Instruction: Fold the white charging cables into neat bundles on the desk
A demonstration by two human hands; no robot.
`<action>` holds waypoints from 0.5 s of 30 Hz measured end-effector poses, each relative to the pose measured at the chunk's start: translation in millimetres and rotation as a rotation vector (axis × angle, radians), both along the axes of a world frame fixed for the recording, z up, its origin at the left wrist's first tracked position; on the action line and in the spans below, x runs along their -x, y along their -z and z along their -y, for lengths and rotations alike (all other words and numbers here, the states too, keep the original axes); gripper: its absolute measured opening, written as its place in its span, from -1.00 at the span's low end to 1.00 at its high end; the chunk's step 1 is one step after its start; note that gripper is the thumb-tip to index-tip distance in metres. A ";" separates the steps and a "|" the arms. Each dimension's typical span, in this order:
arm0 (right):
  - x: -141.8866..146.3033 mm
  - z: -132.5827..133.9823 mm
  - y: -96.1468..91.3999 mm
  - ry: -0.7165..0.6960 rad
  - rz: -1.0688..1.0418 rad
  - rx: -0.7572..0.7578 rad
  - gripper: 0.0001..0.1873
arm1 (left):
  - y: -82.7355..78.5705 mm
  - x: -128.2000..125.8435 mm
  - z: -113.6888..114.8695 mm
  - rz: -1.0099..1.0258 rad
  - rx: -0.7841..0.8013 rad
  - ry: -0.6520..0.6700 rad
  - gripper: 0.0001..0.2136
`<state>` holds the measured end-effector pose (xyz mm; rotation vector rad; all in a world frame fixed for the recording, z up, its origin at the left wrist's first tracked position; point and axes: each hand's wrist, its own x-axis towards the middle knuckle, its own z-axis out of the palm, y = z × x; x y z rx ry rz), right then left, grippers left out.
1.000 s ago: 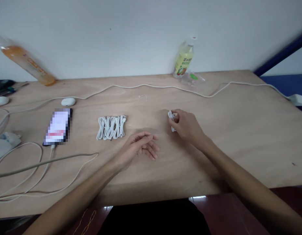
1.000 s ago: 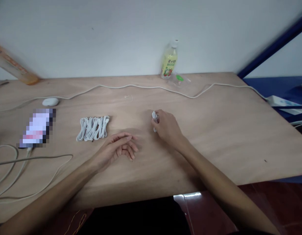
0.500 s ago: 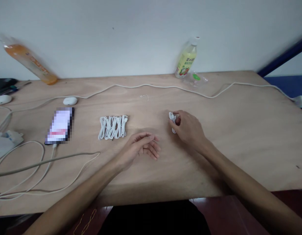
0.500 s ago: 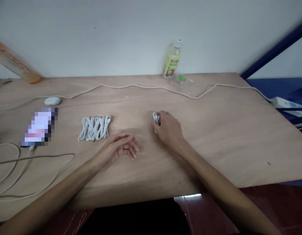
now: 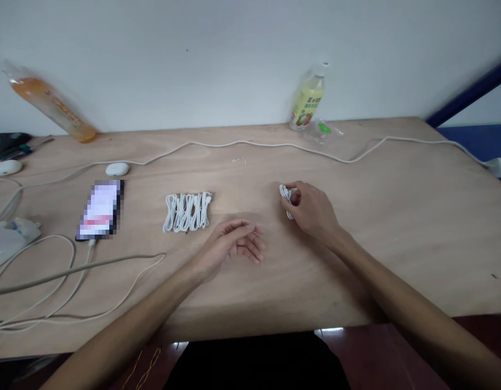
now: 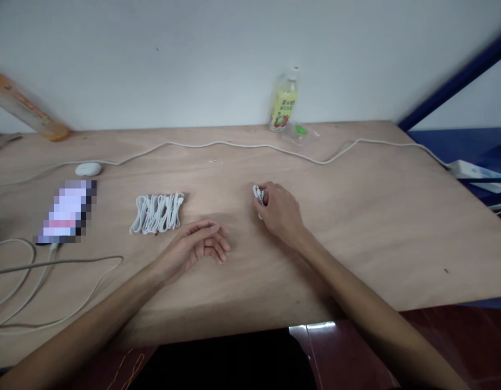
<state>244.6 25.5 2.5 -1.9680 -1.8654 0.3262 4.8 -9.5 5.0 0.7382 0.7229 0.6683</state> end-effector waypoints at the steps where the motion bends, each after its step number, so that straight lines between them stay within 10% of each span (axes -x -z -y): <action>1: 0.3 0.3 -0.1 0.004 0.008 0.000 -0.68 | -0.2 0.0 -0.1 -0.001 -0.002 0.001 -0.65; 15: -2.2 4.3 3.0 -0.006 0.014 -0.023 -0.73 | 0.9 1.9 1.0 -0.016 -0.034 0.011 -0.70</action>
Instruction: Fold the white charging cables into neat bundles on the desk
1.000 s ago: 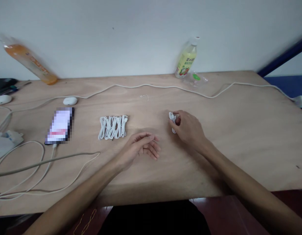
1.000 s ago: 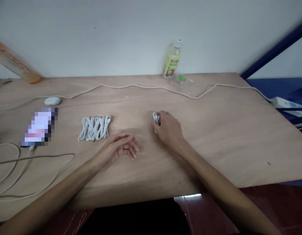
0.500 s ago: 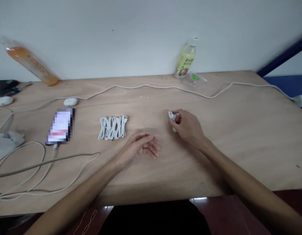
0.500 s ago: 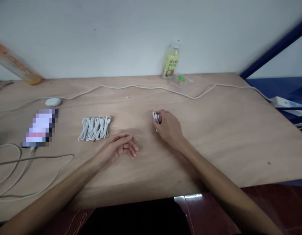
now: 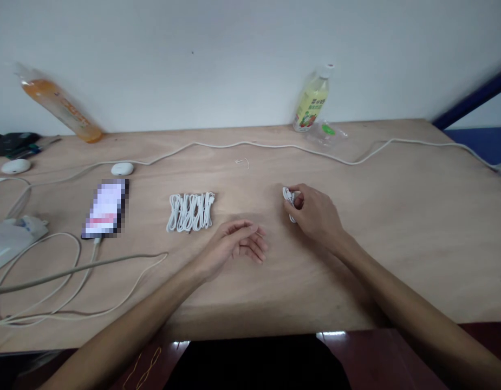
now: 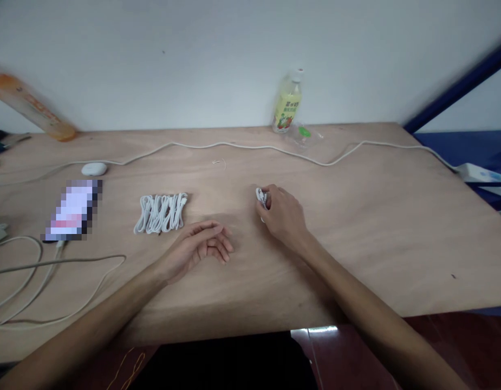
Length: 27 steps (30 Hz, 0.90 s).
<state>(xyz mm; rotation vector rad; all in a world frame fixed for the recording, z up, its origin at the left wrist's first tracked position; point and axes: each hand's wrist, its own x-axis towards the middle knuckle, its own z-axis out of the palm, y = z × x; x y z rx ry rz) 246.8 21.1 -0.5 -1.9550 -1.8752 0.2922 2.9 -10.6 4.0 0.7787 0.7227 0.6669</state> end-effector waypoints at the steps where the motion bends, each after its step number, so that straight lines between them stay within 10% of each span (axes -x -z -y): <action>1: 0.1 0.3 -0.1 0.000 0.000 0.003 -0.73 | 0.6 -0.1 -0.2 -0.005 -0.003 0.001 -0.70; 10: 6.7 0.8 -11.5 0.037 0.031 0.116 -0.68 | -10.1 0.3 6.0 -0.268 -0.355 -0.025 -0.70; 15: 5.0 3.3 -14.8 0.057 0.077 0.115 -0.60 | -32.1 21.6 -4.0 -0.905 -0.970 -0.484 -0.74; 21: 8.1 8.6 -22.8 0.065 0.073 -0.030 -0.48 | -34.8 46.0 -22.2 -1.572 -0.879 -0.395 -0.86; 27: 25.2 14.2 -30.9 -0.003 0.024 -0.109 -0.50 | -28.9 38.5 -20.6 -1.711 -0.882 -0.356 -0.75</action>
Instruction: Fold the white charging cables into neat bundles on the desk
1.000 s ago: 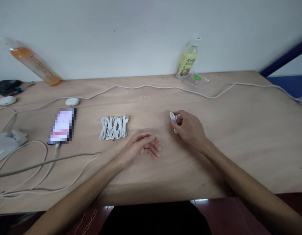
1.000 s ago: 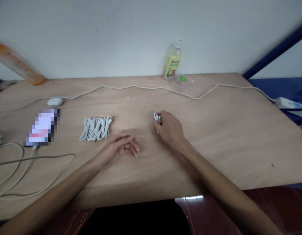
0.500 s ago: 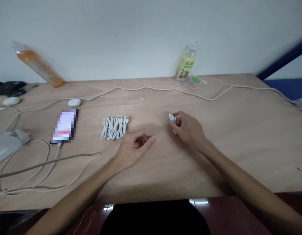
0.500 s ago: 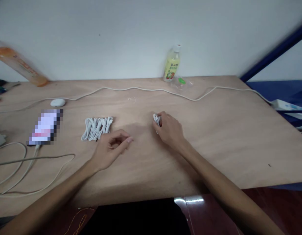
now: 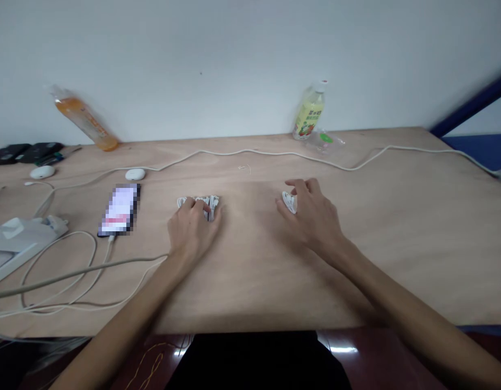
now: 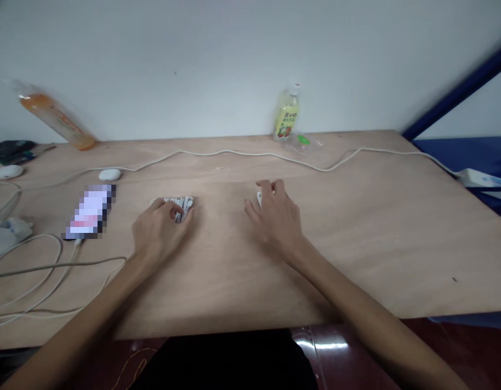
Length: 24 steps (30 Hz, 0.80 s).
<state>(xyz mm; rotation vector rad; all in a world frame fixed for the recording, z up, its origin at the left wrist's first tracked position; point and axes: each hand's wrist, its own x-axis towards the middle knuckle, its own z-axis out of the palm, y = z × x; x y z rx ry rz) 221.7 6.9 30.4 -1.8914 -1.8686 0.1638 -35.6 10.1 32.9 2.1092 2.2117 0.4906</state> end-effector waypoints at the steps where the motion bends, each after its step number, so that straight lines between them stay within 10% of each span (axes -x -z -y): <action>1: 3.7 0.2 -2.1 -0.012 -0.009 0.016 -0.50 | 0.3 -2.0 -0.3 -0.005 -0.003 -0.006 -0.75; 24: 50.4 7.2 15.8 -0.316 -0.282 0.137 -0.75 | 12.5 -27.3 5.6 0.186 -0.021 0.149 -0.73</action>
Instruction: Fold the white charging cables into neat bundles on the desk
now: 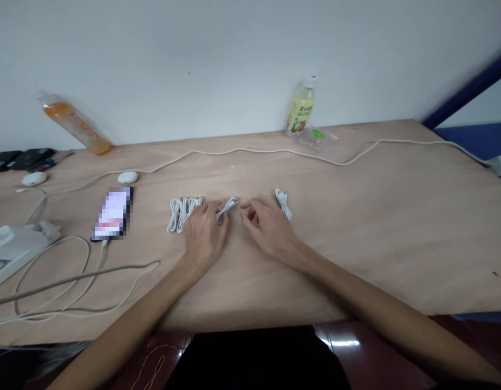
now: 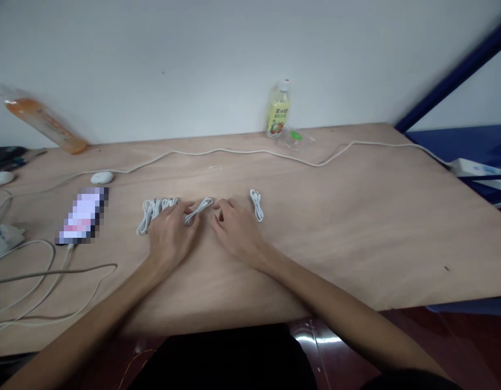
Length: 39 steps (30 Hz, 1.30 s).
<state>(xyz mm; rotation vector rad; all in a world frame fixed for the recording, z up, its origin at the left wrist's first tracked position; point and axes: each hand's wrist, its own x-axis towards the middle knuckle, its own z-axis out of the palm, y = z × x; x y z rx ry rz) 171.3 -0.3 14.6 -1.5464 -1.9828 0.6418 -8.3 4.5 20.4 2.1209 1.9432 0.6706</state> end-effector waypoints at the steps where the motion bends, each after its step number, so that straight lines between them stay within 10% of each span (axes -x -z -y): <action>1: -0.7 -1.5 0.6 0.000 -0.028 0.041 -0.76 | -0.8 -1.6 -1.0 0.059 0.025 0.008 -0.74; 15: -11.5 -18.5 24.3 -0.023 -0.703 0.148 -0.78 | 23.5 -17.6 -7.6 1.102 0.332 0.180 -0.55; 39: -11.0 0.8 23.6 -0.033 -0.598 0.054 -0.83 | 23.0 -14.5 -3.2 1.388 0.468 0.215 -0.71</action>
